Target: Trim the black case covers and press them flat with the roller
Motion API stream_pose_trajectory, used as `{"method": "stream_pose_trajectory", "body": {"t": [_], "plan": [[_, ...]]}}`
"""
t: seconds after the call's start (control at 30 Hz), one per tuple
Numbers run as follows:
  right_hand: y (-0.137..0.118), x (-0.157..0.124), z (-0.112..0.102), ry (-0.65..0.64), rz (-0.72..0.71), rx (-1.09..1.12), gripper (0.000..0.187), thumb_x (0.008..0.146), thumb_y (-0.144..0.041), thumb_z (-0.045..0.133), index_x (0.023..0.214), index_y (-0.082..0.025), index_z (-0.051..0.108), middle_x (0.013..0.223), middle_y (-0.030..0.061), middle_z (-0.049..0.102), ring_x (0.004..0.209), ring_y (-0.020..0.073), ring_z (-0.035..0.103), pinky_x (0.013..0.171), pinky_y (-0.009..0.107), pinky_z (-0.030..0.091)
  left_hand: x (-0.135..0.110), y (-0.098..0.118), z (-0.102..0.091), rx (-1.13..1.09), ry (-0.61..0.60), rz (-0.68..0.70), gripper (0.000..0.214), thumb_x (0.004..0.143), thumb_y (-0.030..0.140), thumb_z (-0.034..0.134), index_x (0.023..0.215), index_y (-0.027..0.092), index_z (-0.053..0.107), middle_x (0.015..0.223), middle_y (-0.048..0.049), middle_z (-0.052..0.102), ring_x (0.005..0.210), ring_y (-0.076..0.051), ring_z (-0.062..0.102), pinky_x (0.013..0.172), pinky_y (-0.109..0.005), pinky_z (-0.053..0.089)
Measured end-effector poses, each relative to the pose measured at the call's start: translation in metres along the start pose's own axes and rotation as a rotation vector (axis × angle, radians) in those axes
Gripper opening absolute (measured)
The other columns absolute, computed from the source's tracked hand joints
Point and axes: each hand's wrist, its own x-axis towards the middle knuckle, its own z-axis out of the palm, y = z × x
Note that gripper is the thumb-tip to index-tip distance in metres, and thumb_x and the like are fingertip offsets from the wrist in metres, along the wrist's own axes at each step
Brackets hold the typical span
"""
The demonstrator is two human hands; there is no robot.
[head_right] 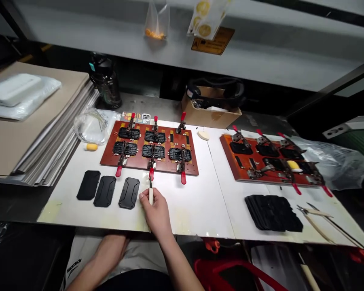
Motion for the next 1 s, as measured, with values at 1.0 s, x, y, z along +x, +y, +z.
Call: {"method": "stream_pose_trajectory", "body": {"t": [1.0], "plan": [[-0.029, -0.074, 0.012, -0.206, -0.172, 0.1, 0.035, 0.091, -0.055, 0.062, 0.096, -0.022, 0.051, 0.08, -0.0024, 0.057, 0.073, 0.0129, 0.052, 0.07, 0.024, 0.044, -0.043, 0.078, -0.095, -1.244, 0.335, 0.012, 0.057, 0.087, 0.045, 0.069, 0.136, 0.034, 0.044, 0.098, -0.0017, 0.069, 0.093, -0.018, 0.068, 0.087, -0.03, 0.055]]}}
